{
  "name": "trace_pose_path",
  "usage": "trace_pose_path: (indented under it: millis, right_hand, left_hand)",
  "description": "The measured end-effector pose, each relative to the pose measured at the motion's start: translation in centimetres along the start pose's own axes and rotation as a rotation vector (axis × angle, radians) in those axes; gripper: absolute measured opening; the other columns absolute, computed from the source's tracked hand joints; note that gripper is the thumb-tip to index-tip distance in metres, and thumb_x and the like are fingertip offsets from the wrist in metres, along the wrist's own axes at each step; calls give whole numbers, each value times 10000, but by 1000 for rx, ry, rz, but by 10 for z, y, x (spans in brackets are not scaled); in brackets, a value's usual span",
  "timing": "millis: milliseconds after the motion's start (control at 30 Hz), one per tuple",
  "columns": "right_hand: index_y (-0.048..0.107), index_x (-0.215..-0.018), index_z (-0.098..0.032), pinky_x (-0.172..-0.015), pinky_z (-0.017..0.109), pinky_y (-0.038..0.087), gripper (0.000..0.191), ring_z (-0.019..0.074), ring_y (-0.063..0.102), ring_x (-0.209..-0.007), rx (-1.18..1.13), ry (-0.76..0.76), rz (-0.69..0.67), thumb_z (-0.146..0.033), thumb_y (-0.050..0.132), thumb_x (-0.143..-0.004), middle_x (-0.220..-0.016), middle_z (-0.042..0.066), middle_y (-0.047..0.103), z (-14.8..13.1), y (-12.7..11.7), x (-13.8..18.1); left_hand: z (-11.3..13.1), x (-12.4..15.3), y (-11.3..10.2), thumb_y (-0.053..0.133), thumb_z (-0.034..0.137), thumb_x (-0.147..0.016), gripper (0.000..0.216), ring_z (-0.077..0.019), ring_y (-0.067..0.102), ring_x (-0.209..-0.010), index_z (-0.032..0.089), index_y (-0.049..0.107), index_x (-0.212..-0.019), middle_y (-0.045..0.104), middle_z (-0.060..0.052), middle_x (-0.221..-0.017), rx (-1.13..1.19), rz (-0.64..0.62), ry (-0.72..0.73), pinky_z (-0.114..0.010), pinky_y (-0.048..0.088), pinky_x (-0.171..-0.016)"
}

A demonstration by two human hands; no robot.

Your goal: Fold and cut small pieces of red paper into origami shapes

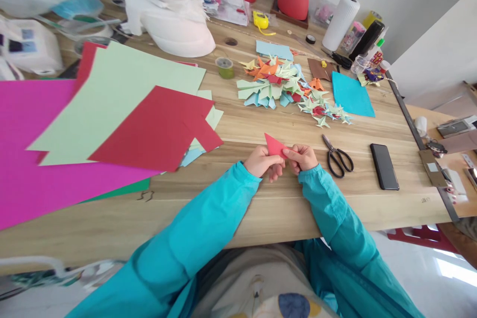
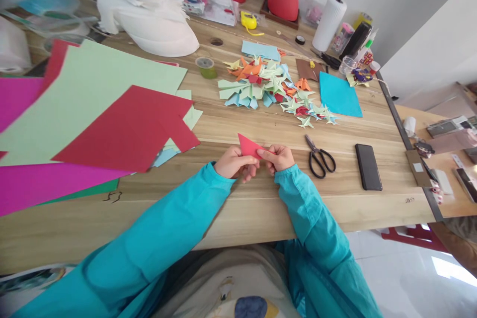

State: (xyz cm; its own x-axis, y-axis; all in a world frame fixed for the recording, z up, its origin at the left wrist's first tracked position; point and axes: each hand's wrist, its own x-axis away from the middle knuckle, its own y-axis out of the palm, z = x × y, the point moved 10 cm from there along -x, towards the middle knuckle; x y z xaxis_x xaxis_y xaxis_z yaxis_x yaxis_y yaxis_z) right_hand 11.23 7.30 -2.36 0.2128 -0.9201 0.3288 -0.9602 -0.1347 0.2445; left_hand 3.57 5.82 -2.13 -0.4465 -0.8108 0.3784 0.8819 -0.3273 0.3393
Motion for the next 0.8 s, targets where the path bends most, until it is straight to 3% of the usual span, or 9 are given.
trace_pose_path:
  millis: [233, 433, 633, 800]
  right_hand:
    - [292, -459, -190, -226, 156, 171, 497, 26, 278, -215, -173, -37, 49, -350, 757, -531, -293, -104, 372, -22, -26, -3]
    - [317, -485, -193, -237, 159, 207, 480, 33, 300, -223, -120, -38, -9, -390, 752, -530, -306, -105, 393, -23, -12, 1]
    - [338, -494, -195, -230, 167, 226, 449, 45, 323, -219, -58, -55, -28, -396, 734, -559, -302, -98, 416, -18, -4, 2]
    - [520, -520, -148, -241, 175, 278, 364, 58, 392, -253, 119, -88, -49, -461, 698, -574, -344, -52, 482, -16, 5, 3]
  left_hand:
    - [5, 6, -7, 567, 209, -573, 122, -124, 512, -322, 97, 598, -539, 591, -41, -433, 46, -33, -38, -199, 382, -291]
    - [-7, 4, 10, 595, 321, -644, 260, -157, 584, -430, 65, 624, -678, 641, -92, -558, 138, -189, -97, -224, 439, -341]
    - [0, 0, 2, 696, 305, -589, 255, -99, 529, -372, 88, 592, -672, 595, -20, -500, 121, -60, -3, -184, 410, -323]
    - [9, 2, 2, 711, 370, -567, 311, -94, 511, -353, 104, 563, -626, 568, -3, -477, 23, -31, 90, -195, 412, -309]
